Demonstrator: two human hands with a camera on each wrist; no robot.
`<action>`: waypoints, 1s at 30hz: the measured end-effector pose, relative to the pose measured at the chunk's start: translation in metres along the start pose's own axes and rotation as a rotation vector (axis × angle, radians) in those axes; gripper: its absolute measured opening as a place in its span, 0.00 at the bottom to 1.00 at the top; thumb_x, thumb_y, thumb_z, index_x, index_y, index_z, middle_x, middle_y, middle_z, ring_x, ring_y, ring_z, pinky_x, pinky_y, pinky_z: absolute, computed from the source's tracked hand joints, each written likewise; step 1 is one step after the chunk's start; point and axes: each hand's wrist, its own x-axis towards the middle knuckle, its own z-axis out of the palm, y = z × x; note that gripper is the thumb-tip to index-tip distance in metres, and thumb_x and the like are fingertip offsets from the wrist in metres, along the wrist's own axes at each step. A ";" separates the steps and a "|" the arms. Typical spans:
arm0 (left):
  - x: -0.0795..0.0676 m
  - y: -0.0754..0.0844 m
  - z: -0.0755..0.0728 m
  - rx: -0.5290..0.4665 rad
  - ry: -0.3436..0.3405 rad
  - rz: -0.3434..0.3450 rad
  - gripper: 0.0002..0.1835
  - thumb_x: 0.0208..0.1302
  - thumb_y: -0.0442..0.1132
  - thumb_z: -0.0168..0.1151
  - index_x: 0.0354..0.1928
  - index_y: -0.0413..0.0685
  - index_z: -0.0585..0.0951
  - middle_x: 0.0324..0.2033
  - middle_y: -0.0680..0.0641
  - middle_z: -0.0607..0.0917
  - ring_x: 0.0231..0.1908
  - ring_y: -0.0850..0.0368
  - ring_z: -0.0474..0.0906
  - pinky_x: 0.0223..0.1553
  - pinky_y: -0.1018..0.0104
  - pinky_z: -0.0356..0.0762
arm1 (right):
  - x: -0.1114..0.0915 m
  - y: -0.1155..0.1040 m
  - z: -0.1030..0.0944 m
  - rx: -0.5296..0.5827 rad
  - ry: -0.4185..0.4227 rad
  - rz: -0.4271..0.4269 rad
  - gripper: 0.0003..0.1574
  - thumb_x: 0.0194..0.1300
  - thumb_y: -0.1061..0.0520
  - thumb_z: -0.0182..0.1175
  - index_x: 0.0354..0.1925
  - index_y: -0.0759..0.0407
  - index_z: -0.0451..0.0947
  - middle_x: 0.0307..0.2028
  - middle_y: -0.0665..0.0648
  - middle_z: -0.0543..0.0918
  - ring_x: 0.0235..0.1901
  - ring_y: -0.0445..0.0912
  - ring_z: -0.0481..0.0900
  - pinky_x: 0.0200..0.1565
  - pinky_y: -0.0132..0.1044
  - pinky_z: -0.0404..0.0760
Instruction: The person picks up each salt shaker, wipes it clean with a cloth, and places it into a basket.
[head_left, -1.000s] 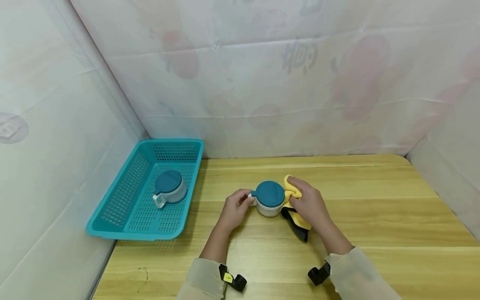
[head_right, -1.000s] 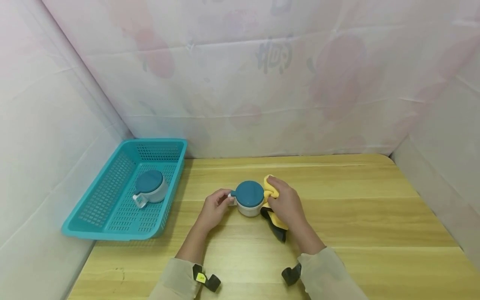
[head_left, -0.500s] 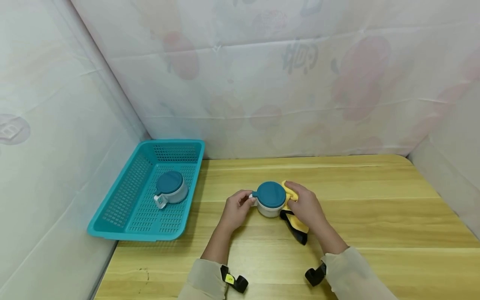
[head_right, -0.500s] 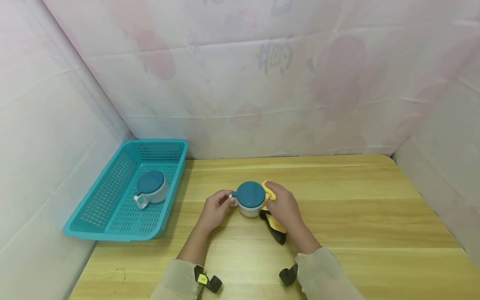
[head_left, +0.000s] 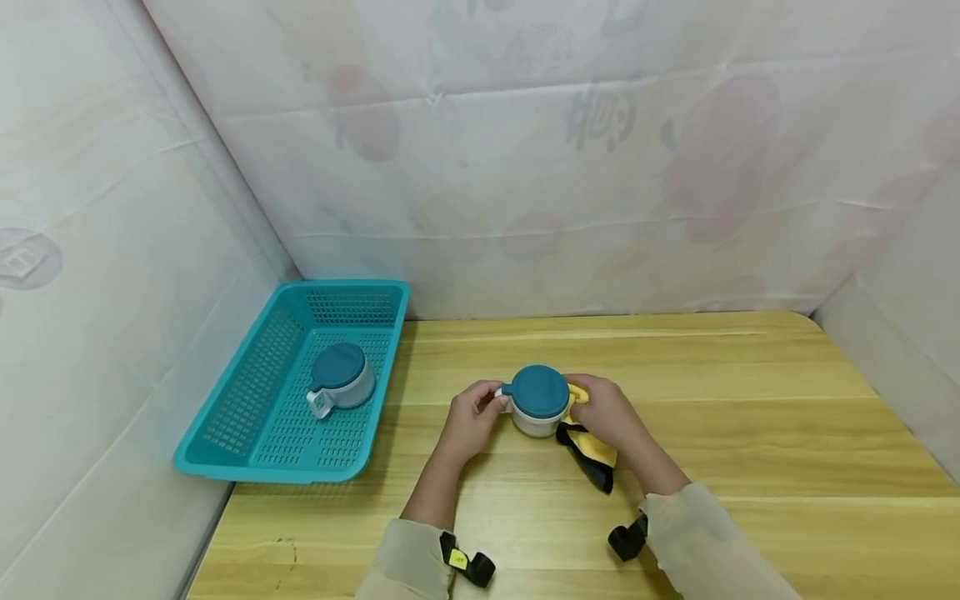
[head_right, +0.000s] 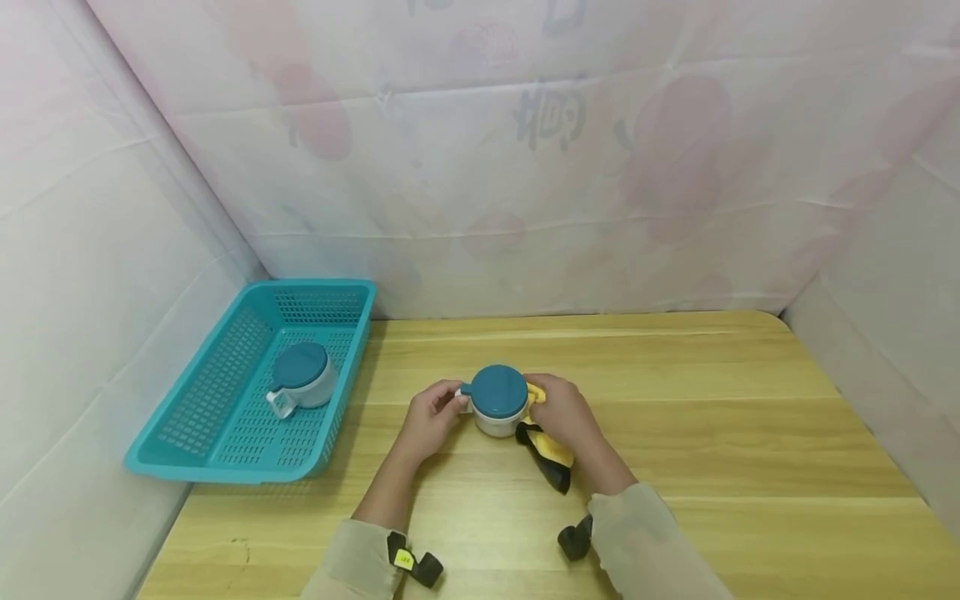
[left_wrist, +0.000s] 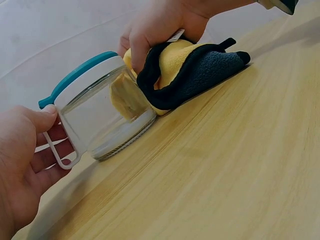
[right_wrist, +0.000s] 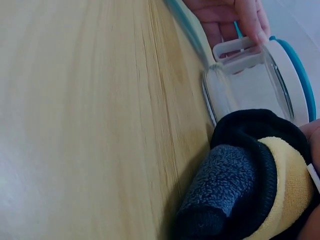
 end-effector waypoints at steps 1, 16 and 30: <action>0.000 -0.001 0.000 -0.003 -0.001 0.000 0.11 0.71 0.34 0.58 0.49 0.36 0.82 0.44 0.41 0.84 0.44 0.59 0.76 0.46 0.72 0.79 | 0.001 0.001 0.000 -0.004 -0.008 -0.003 0.37 0.58 0.70 0.53 0.67 0.61 0.69 0.62 0.67 0.75 0.11 0.41 0.58 0.16 0.31 0.65; 0.000 0.001 -0.002 0.030 -0.014 0.014 0.11 0.73 0.35 0.55 0.52 0.37 0.79 0.45 0.42 0.82 0.45 0.57 0.75 0.47 0.68 0.78 | 0.007 0.002 0.000 -0.044 -0.041 -0.035 0.35 0.58 0.71 0.53 0.65 0.65 0.71 0.62 0.70 0.74 0.12 0.41 0.58 0.17 0.31 0.64; 0.009 -0.038 0.008 -0.002 0.000 -0.012 0.10 0.73 0.38 0.56 0.51 0.45 0.80 0.46 0.46 0.82 0.45 0.57 0.74 0.47 0.69 0.77 | 0.008 0.002 -0.009 -0.015 -0.025 -0.083 0.34 0.61 0.70 0.55 0.66 0.58 0.72 0.66 0.65 0.72 0.16 0.44 0.67 0.19 0.33 0.69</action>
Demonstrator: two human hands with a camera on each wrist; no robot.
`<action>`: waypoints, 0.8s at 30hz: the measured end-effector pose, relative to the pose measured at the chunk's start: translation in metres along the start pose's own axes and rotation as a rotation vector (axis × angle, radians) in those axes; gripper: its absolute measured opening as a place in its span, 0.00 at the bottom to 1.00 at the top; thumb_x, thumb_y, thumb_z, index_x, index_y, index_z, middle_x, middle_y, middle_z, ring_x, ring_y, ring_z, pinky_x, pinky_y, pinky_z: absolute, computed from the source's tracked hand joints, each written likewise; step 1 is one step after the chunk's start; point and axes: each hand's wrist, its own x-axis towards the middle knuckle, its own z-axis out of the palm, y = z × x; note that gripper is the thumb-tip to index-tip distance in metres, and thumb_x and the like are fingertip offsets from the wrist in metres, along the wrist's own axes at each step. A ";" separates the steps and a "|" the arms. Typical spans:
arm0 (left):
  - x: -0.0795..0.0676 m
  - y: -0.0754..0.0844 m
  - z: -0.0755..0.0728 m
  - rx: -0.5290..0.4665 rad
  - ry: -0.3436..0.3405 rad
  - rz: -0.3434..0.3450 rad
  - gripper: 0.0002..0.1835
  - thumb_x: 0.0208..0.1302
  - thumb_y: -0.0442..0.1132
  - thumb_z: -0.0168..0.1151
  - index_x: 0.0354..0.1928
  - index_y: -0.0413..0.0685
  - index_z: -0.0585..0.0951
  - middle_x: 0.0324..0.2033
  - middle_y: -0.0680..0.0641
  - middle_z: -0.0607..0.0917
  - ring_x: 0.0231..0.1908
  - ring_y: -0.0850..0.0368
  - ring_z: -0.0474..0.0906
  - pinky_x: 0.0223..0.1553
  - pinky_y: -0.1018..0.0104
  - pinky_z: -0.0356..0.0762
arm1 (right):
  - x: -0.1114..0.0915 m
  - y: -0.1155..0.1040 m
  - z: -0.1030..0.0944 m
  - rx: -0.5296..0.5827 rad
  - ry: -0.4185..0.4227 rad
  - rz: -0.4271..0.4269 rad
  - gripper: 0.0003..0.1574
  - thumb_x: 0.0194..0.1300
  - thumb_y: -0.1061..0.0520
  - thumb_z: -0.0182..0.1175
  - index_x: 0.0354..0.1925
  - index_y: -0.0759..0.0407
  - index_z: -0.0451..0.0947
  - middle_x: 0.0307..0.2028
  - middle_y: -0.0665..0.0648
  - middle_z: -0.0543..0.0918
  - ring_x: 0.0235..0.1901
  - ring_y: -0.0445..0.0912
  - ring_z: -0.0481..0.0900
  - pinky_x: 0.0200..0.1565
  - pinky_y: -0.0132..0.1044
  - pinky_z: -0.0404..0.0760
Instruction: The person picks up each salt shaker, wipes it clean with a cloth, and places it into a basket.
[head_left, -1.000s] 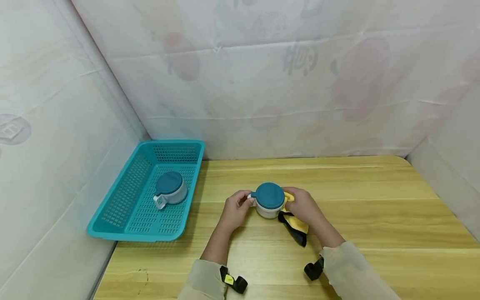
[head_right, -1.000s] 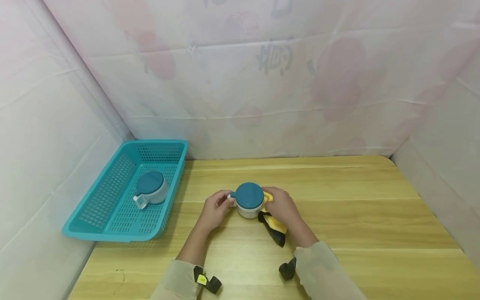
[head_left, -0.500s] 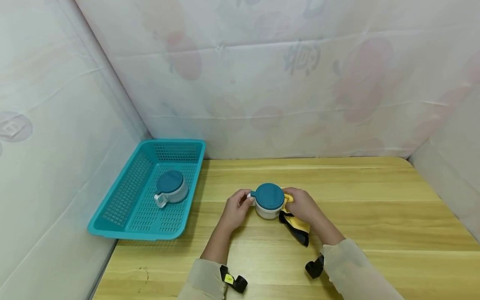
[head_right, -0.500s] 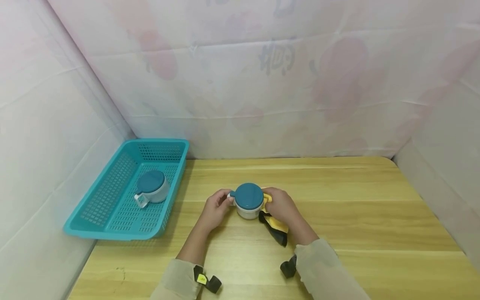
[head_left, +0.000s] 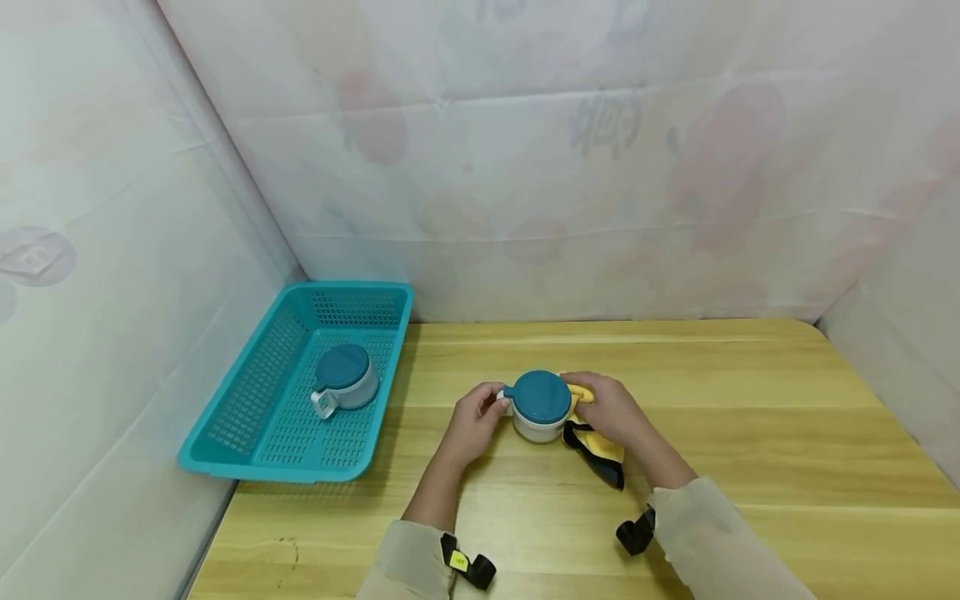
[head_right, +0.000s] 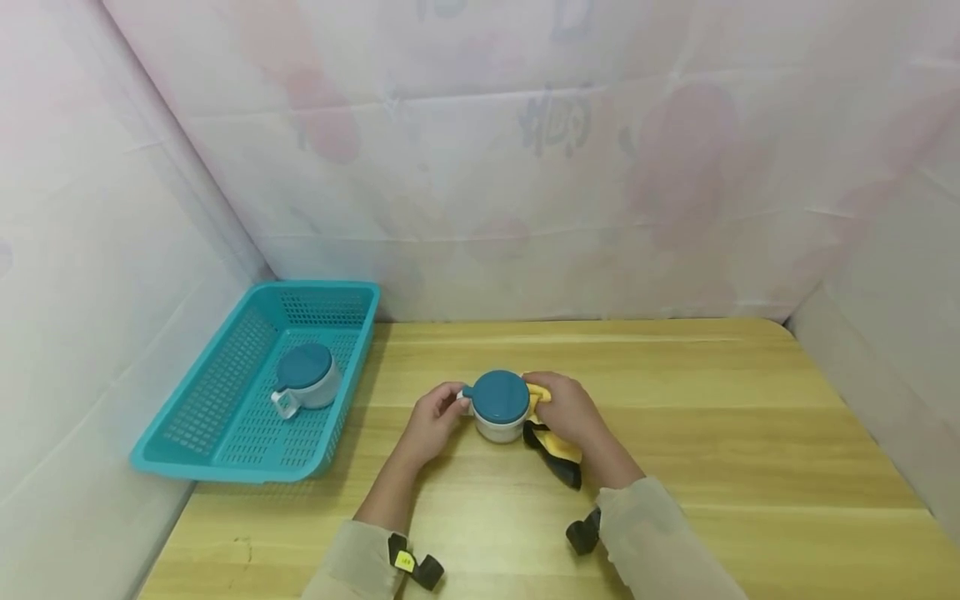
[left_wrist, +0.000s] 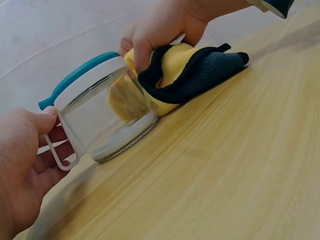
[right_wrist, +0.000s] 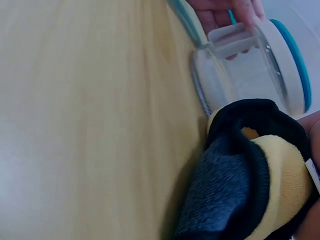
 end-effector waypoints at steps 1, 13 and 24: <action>0.000 -0.002 0.000 -0.001 0.001 0.004 0.10 0.73 0.39 0.56 0.51 0.46 0.80 0.46 0.46 0.82 0.45 0.57 0.74 0.47 0.69 0.78 | 0.000 0.000 -0.002 -0.008 0.008 -0.018 0.34 0.61 0.70 0.55 0.66 0.57 0.72 0.67 0.63 0.71 0.20 0.46 0.71 0.19 0.33 0.70; 0.001 -0.002 0.000 0.002 -0.033 -0.035 0.10 0.74 0.42 0.55 0.51 0.52 0.80 0.46 0.52 0.81 0.48 0.58 0.74 0.51 0.65 0.77 | 0.019 0.001 -0.021 -0.139 -0.026 -0.206 0.32 0.62 0.71 0.60 0.63 0.54 0.76 0.65 0.62 0.73 0.63 0.62 0.71 0.38 0.39 0.77; 0.000 -0.003 -0.001 0.001 -0.025 -0.020 0.10 0.73 0.43 0.55 0.50 0.52 0.81 0.46 0.52 0.81 0.47 0.58 0.74 0.51 0.66 0.77 | 0.027 0.002 -0.015 -0.051 -0.133 -0.160 0.30 0.62 0.72 0.56 0.61 0.55 0.78 0.61 0.61 0.78 0.59 0.59 0.75 0.43 0.43 0.82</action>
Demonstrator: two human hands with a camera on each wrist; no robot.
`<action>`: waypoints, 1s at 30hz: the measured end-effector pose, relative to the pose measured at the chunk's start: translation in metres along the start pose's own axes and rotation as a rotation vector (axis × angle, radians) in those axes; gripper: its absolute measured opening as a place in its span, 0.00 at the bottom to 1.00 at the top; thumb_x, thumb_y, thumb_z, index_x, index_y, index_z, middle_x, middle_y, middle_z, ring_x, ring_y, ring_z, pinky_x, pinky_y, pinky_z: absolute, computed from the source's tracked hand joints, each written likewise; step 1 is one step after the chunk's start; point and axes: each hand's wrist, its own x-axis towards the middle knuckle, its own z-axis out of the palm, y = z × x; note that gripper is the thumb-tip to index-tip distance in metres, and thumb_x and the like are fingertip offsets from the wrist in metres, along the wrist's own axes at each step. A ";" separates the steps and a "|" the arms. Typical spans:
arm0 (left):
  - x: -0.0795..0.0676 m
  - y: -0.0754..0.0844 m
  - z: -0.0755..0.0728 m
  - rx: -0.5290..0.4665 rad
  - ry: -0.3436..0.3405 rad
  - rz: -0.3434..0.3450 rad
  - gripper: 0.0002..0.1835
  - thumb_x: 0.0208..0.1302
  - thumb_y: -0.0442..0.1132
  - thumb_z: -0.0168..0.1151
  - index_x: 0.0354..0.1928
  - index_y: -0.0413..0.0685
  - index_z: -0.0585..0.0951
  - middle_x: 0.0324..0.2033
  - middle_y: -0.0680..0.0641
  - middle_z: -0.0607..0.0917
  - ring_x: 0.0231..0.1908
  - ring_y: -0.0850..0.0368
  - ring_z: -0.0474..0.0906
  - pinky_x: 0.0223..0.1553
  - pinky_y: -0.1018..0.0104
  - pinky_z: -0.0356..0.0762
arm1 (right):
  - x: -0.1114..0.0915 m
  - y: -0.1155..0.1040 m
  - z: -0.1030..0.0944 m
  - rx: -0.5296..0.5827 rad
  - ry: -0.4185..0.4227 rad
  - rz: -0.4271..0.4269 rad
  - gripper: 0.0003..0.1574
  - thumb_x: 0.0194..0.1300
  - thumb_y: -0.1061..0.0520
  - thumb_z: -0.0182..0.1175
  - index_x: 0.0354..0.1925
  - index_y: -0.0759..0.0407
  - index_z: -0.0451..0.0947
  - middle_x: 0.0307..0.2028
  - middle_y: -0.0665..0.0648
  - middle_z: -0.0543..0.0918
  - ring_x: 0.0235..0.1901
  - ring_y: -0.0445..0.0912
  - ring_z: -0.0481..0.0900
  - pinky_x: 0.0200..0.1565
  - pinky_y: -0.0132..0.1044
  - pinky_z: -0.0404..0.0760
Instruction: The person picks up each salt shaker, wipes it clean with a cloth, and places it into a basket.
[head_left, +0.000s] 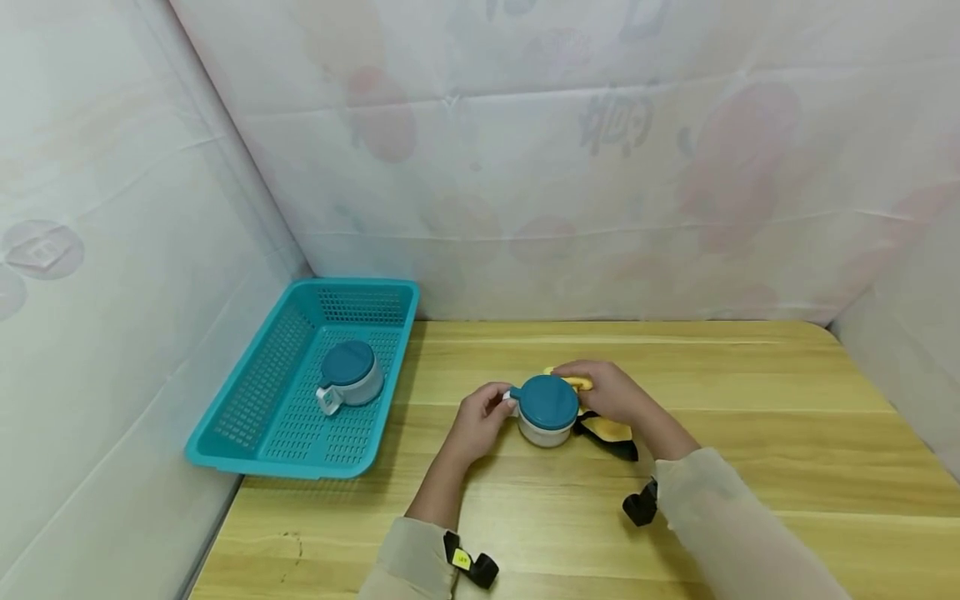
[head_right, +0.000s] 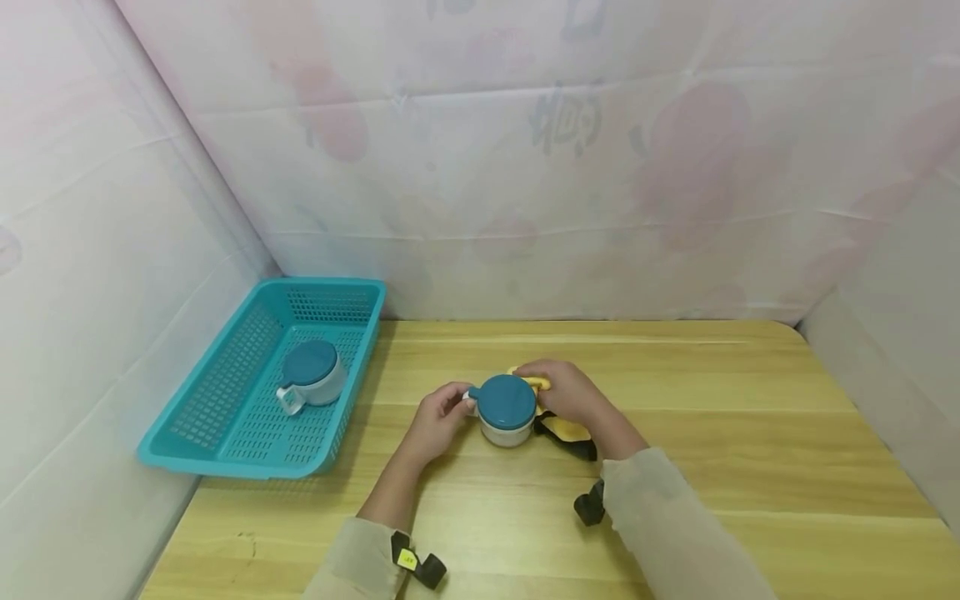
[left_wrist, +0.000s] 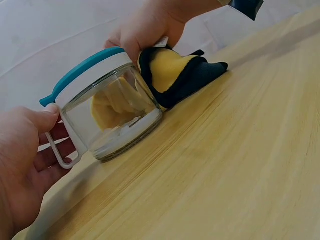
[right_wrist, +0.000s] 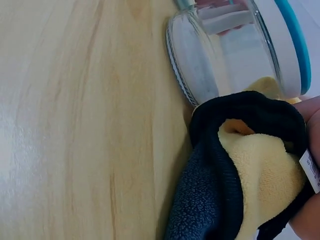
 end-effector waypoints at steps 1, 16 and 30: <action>0.000 0.000 0.000 0.002 0.001 0.005 0.10 0.73 0.43 0.55 0.50 0.52 0.81 0.46 0.52 0.81 0.47 0.58 0.74 0.51 0.66 0.77 | 0.001 0.001 0.001 -0.001 -0.003 0.004 0.29 0.62 0.71 0.58 0.60 0.53 0.79 0.60 0.60 0.79 0.60 0.59 0.74 0.46 0.45 0.82; 0.000 -0.002 -0.004 0.001 -0.050 0.019 0.10 0.74 0.43 0.54 0.50 0.52 0.80 0.46 0.52 0.81 0.46 0.58 0.74 0.50 0.66 0.77 | 0.007 0.000 -0.004 0.019 -0.108 0.040 0.29 0.62 0.72 0.55 0.59 0.55 0.79 0.60 0.63 0.79 0.30 0.47 0.76 0.32 0.38 0.77; 0.001 -0.004 -0.005 -0.020 -0.063 0.056 0.11 0.73 0.43 0.55 0.50 0.48 0.81 0.43 0.49 0.82 0.43 0.60 0.75 0.46 0.68 0.78 | 0.032 -0.004 -0.023 0.134 -0.149 -0.008 0.31 0.59 0.73 0.54 0.58 0.54 0.80 0.64 0.66 0.74 0.20 0.42 0.68 0.28 0.35 0.74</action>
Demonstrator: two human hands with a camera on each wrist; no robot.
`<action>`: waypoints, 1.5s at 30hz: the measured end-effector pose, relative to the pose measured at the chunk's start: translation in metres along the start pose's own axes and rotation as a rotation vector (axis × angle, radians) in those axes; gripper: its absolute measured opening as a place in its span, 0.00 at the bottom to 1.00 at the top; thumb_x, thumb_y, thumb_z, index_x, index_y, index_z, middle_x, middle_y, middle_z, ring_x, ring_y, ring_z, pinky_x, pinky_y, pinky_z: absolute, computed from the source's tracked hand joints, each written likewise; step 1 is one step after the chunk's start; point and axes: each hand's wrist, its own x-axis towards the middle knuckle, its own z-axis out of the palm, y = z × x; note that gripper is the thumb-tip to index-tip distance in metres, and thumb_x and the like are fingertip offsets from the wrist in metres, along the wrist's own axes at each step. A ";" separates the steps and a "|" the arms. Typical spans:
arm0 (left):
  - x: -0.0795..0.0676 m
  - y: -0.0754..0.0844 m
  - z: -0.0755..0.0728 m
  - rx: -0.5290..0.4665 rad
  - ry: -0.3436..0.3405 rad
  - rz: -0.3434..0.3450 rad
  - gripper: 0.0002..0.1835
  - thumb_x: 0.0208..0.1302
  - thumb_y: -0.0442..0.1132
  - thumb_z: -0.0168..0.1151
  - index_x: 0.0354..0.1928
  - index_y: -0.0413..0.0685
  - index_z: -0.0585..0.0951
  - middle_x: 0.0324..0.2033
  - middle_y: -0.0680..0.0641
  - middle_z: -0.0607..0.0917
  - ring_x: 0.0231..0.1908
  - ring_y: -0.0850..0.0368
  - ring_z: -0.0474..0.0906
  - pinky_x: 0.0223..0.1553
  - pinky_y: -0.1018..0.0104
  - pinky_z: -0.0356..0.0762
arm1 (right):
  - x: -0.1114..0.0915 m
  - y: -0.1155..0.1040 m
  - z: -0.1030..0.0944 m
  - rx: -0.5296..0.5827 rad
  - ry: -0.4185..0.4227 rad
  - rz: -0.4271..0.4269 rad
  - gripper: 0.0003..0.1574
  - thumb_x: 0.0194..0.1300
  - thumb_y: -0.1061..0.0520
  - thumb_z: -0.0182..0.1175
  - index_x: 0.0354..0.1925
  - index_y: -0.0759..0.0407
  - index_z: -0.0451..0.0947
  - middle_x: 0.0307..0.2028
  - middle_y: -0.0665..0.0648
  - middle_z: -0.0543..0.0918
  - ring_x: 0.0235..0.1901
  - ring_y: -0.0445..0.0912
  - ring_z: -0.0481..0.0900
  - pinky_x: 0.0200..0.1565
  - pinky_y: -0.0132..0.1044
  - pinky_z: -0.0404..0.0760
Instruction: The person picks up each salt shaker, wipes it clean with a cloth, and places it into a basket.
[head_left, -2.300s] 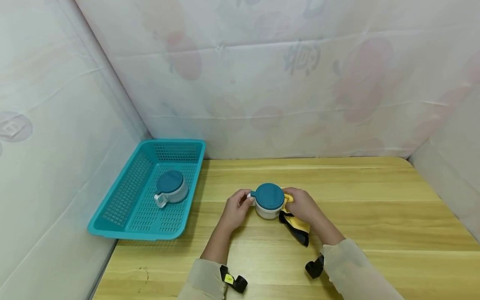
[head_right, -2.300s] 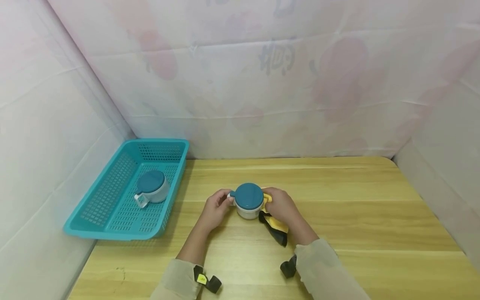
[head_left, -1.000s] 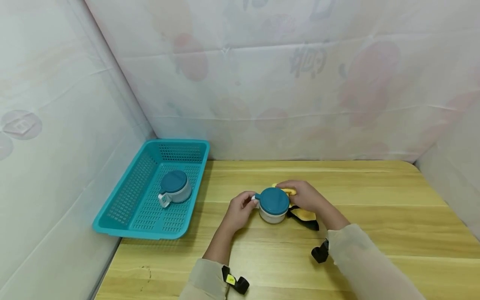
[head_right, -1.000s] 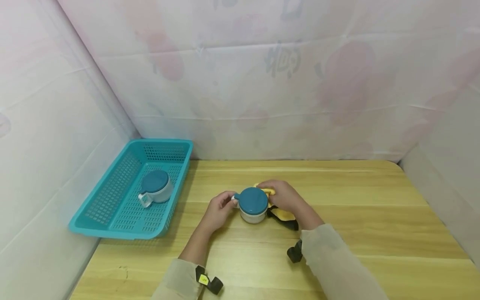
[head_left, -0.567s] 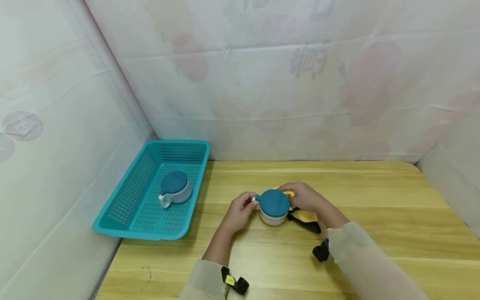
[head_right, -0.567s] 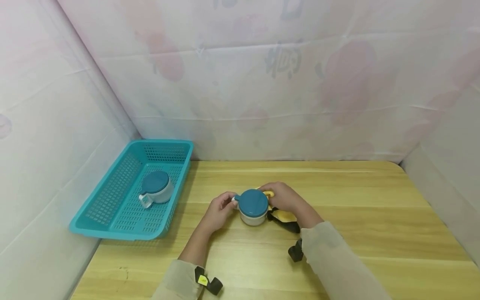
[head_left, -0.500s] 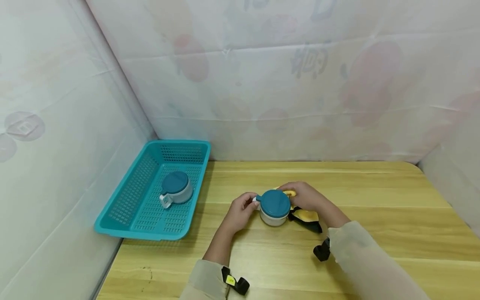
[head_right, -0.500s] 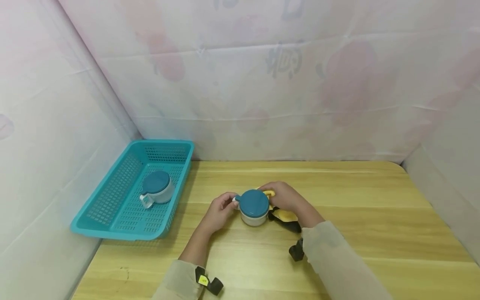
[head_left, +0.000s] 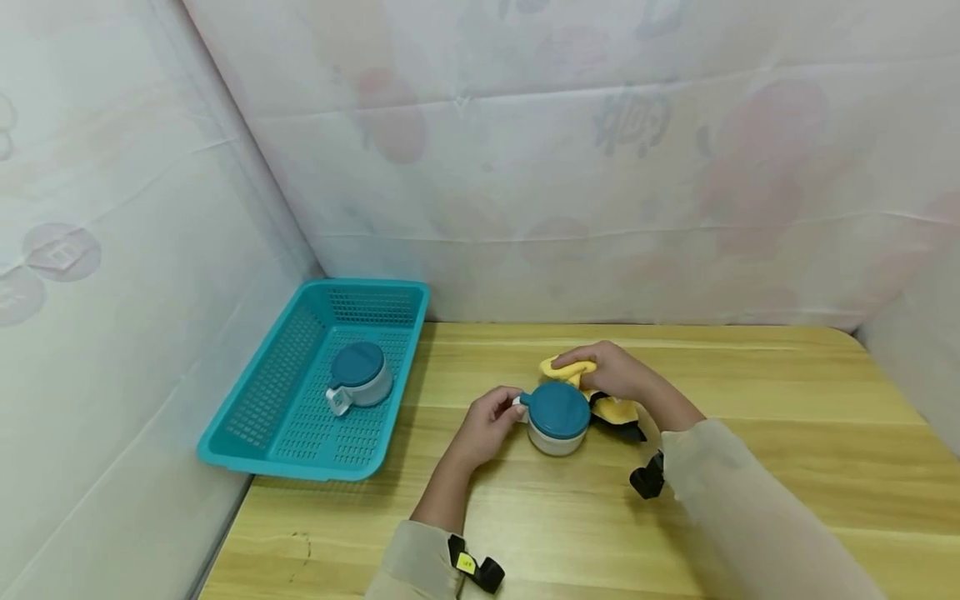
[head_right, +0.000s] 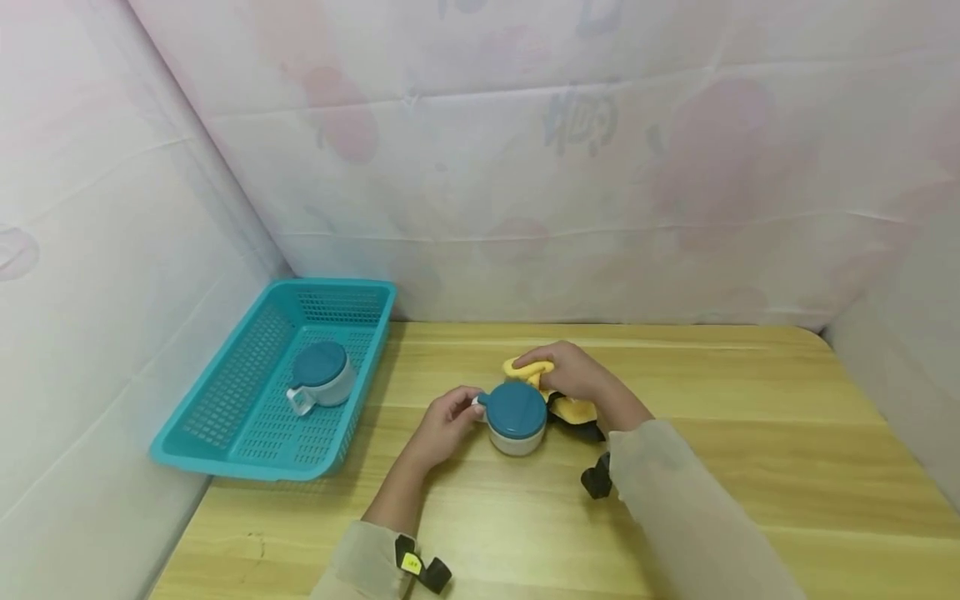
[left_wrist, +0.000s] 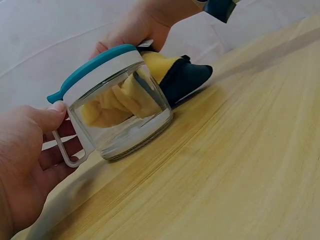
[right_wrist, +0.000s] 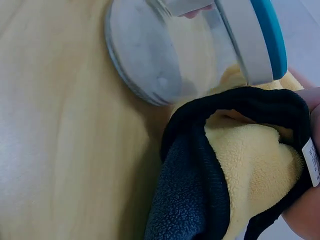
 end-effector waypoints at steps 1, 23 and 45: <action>0.000 0.000 0.001 0.004 -0.002 -0.001 0.11 0.73 0.43 0.55 0.50 0.49 0.81 0.43 0.50 0.82 0.43 0.60 0.75 0.46 0.68 0.78 | 0.000 -0.001 -0.001 -0.003 -0.002 -0.005 0.31 0.59 0.73 0.54 0.58 0.53 0.81 0.64 0.65 0.74 0.25 0.43 0.73 0.29 0.35 0.75; -0.006 0.006 0.004 0.017 0.027 -0.012 0.10 0.73 0.41 0.56 0.51 0.51 0.81 0.44 0.50 0.83 0.44 0.61 0.75 0.46 0.70 0.77 | 0.012 0.005 0.012 -0.087 -0.121 -0.130 0.23 0.65 0.73 0.54 0.49 0.54 0.86 0.55 0.62 0.83 0.61 0.62 0.75 0.58 0.55 0.77; -0.007 0.006 0.008 0.035 -0.009 0.027 0.12 0.73 0.43 0.56 0.52 0.50 0.82 0.45 0.50 0.84 0.44 0.61 0.77 0.46 0.69 0.79 | 0.016 -0.001 0.011 -0.014 -0.209 -0.049 0.33 0.58 0.78 0.46 0.46 0.51 0.87 0.54 0.58 0.83 0.63 0.60 0.72 0.52 0.44 0.79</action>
